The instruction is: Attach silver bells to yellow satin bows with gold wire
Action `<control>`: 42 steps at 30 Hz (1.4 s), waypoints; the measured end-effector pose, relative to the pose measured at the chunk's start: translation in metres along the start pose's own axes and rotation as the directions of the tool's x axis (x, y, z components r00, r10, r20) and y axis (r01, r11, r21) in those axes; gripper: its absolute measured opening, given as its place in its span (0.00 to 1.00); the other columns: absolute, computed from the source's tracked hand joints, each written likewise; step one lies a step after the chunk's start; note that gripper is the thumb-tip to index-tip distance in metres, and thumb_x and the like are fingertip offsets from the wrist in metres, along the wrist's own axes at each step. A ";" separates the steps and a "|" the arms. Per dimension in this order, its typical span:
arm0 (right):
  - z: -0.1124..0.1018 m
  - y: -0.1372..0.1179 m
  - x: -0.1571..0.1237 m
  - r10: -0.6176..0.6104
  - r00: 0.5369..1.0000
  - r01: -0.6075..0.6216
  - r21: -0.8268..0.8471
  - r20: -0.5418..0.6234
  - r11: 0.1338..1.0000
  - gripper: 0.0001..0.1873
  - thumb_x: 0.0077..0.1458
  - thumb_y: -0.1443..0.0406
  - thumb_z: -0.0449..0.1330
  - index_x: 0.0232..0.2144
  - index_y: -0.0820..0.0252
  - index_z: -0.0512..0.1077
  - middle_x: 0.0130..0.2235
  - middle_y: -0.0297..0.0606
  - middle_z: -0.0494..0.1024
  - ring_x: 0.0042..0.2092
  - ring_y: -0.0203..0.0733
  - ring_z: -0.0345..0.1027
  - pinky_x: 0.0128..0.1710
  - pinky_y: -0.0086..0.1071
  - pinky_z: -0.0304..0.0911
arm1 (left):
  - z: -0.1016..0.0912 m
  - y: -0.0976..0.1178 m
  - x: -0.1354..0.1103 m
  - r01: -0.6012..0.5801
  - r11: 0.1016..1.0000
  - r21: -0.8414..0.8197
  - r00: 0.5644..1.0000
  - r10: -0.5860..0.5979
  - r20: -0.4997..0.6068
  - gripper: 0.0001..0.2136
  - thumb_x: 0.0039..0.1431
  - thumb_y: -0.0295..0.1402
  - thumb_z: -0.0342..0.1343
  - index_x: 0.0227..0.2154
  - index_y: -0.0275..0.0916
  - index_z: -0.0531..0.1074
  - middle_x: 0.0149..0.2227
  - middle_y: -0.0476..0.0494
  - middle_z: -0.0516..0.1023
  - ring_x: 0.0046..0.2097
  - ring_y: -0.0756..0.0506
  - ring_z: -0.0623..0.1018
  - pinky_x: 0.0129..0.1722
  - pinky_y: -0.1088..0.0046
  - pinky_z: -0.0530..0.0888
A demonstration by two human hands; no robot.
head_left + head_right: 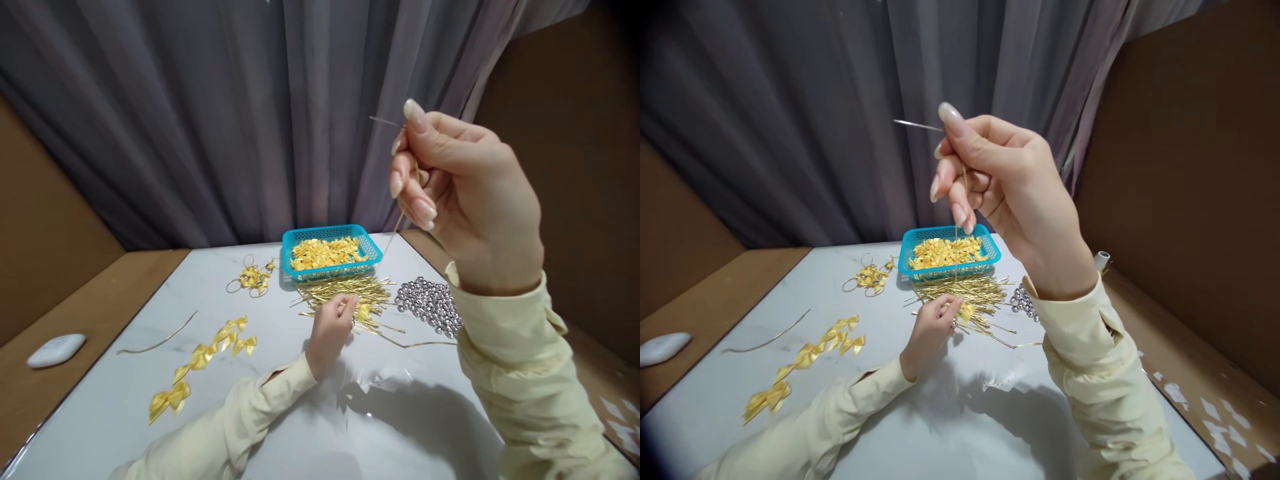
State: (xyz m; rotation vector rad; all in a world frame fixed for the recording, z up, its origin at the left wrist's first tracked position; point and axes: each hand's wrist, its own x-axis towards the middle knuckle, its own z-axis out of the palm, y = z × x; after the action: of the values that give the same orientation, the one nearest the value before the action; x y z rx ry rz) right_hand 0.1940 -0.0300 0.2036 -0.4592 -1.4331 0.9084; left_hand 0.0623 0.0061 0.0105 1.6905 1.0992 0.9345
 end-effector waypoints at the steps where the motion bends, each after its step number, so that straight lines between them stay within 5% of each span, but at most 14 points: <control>1: 0.000 -0.001 -0.001 -0.007 1.000 0.007 0.003 -0.005 1.000 0.15 0.60 0.70 0.48 0.24 0.68 0.68 0.19 0.33 0.72 0.14 0.25 0.60 0.11 0.19 0.55 | 0.000 -0.003 0.002 0.009 1.000 0.001 1.000 -0.009 0.000 0.14 0.55 0.43 0.47 0.23 0.38 0.65 0.14 0.57 0.55 0.16 0.54 0.60 0.16 0.80 0.54; 9: 0.003 0.001 -0.017 -0.044 0.996 0.037 -0.096 -0.073 0.995 0.16 0.61 0.70 0.46 0.24 0.66 0.68 0.20 0.31 0.72 0.13 0.25 0.58 0.09 0.19 0.52 | -0.008 -0.020 0.009 0.054 0.998 0.031 0.998 -0.055 0.033 0.14 0.53 0.43 0.49 0.23 0.37 0.66 0.14 0.56 0.59 0.17 0.53 0.62 0.18 0.79 0.56; 14: -0.004 0.006 -0.036 -0.130 0.950 0.067 -0.222 -0.284 0.973 0.15 0.60 0.70 0.48 0.24 0.64 0.69 0.20 0.29 0.71 0.14 0.25 0.59 0.11 0.20 0.52 | -0.018 -0.021 -0.006 0.142 0.990 -0.011 0.970 -0.137 0.199 0.14 0.54 0.44 0.49 0.23 0.37 0.65 0.13 0.57 0.58 0.15 0.54 0.61 0.16 0.80 0.56; 17: -0.024 0.016 -0.046 -0.149 0.897 0.044 -0.252 -0.416 0.967 0.14 0.58 0.71 0.50 0.23 0.65 0.69 0.20 0.32 0.71 0.16 0.27 0.60 0.13 0.21 0.53 | -0.026 -0.015 -0.021 0.247 0.968 -0.049 0.916 -0.217 0.337 0.15 0.54 0.46 0.48 0.26 0.37 0.64 0.15 0.54 0.63 0.14 0.53 0.64 0.14 0.80 0.58; 21: -0.054 0.035 -0.057 -0.035 0.862 -0.064 -0.178 -0.505 0.982 0.13 0.57 0.70 0.52 0.23 0.66 0.69 0.21 0.34 0.71 0.18 0.27 0.61 0.14 0.20 0.55 | -0.035 -0.004 -0.037 0.507 0.844 -0.177 0.725 -0.305 0.618 0.15 0.55 0.46 0.48 0.24 0.37 0.61 0.19 0.51 0.68 0.20 0.52 0.71 0.20 0.78 0.67; 24: -0.068 0.046 -0.064 0.018 0.841 -0.115 -0.146 -0.541 0.983 0.12 0.57 0.69 0.53 0.23 0.66 0.70 0.22 0.35 0.71 0.18 0.26 0.60 0.15 0.19 0.54 | -0.036 0.000 -0.041 0.591 0.784 -0.189 0.654 -0.329 0.681 0.15 0.56 0.45 0.47 0.23 0.37 0.60 0.20 0.49 0.71 0.20 0.52 0.73 0.22 0.77 0.68; 33: -0.092 0.049 -0.069 0.072 0.774 -0.154 -0.076 -0.630 0.985 0.11 0.54 0.72 0.54 0.21 0.68 0.70 0.21 0.35 0.69 0.18 0.24 0.57 0.13 0.17 0.52 | -0.027 -0.026 -0.043 0.445 0.883 -0.149 0.760 -0.285 0.585 0.16 0.55 0.45 0.47 0.22 0.36 0.63 0.19 0.51 0.69 0.15 0.55 0.67 0.16 0.79 0.64; 42: -0.116 0.054 -0.086 0.082 0.708 -0.197 -0.085 -0.702 0.977 0.09 0.49 0.73 0.56 0.19 0.68 0.70 0.20 0.37 0.67 0.18 0.25 0.54 0.13 0.18 0.48 | -0.027 -0.031 -0.044 0.449 0.878 -0.167 0.772 -0.288 0.567 0.16 0.56 0.43 0.47 0.22 0.35 0.63 0.19 0.51 0.69 0.16 0.55 0.67 0.16 0.80 0.64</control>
State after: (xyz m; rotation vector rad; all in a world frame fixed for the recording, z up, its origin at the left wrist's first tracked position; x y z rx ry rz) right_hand 0.3013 -0.0348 0.0926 -0.9317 -0.7667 0.6297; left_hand 0.0153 -0.0216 -0.0152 1.2949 0.8218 0.3144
